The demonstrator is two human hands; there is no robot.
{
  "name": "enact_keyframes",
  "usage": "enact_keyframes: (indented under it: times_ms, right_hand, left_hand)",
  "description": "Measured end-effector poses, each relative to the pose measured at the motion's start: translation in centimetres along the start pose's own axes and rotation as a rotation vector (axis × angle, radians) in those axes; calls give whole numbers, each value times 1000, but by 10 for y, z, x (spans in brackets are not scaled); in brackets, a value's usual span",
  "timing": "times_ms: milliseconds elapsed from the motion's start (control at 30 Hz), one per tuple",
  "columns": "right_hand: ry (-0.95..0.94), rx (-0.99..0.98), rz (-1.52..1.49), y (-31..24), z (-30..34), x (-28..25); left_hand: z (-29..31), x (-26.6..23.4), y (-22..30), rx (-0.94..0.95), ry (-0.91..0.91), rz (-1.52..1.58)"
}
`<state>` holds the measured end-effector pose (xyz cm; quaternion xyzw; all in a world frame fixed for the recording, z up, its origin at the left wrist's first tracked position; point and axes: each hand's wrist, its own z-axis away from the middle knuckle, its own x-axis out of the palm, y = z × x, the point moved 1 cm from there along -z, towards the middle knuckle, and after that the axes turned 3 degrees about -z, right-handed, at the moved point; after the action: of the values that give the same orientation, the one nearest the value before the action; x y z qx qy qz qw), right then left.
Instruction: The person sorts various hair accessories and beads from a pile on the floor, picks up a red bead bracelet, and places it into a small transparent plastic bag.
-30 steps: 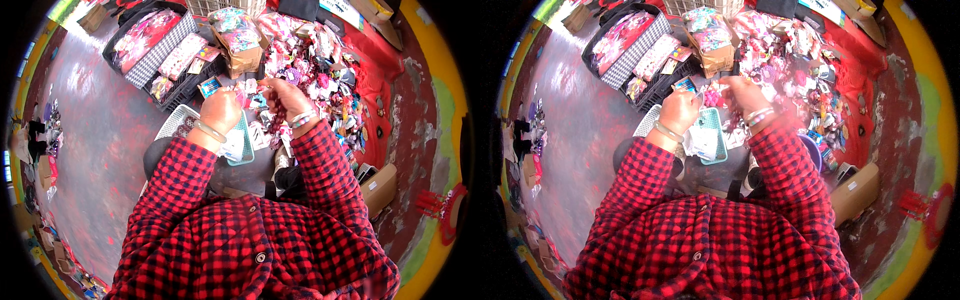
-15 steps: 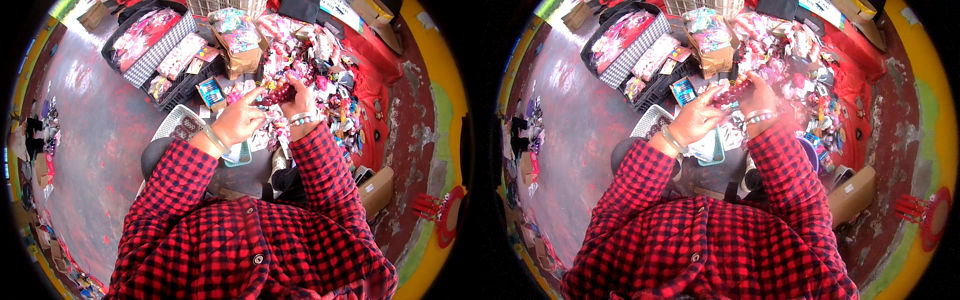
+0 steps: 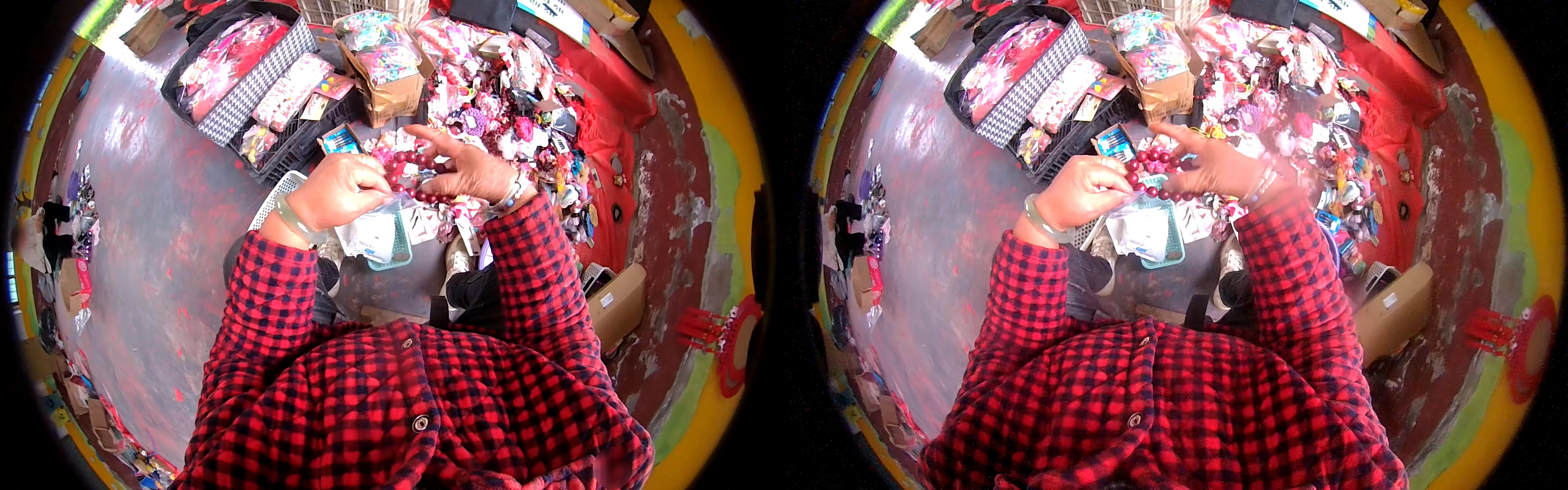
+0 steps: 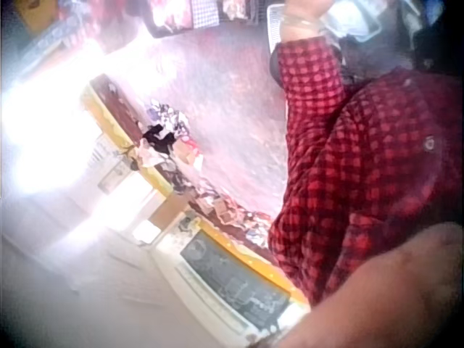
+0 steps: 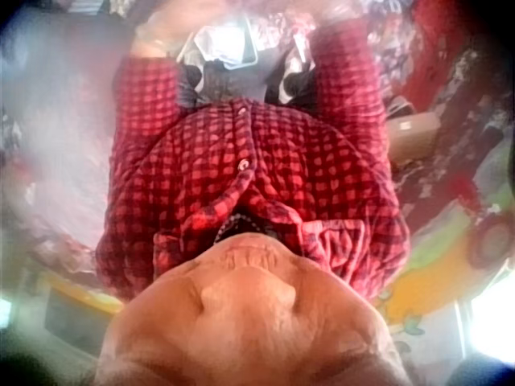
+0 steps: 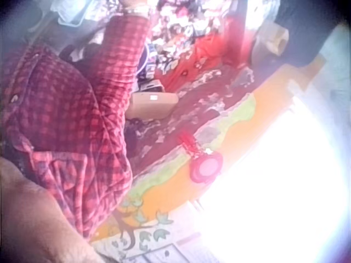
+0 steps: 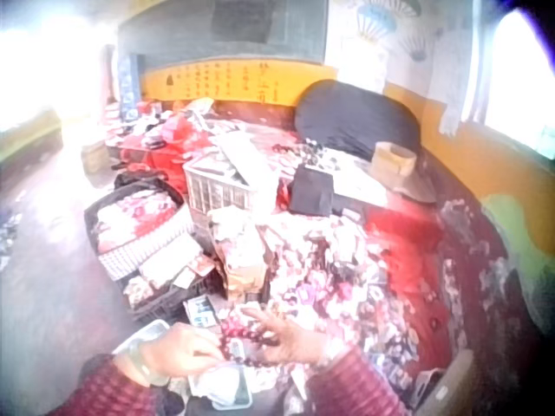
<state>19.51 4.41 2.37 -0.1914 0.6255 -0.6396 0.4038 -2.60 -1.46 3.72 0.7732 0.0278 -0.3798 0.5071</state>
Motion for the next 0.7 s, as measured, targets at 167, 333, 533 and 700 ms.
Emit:
enact_keyframes:
  times_ms: [167, 333, 533, 700]
  right_hand:
    - [-117, -22, -35, 1, -9, 10]
    - [-21, -83, -213, -22, -3, 16]
    - [58, -359, 488, -32, 2, 27]
    - [159, -369, 611, -39, 5, 25]
  left_hand:
    - [6, -9, 3, 36, -30, 24]
    - [11, -13, -1, -60, 11, 136]
    - [11, -19, 1, -84, 28, 249]
    - [11, -18, -4, -84, 58, 241]
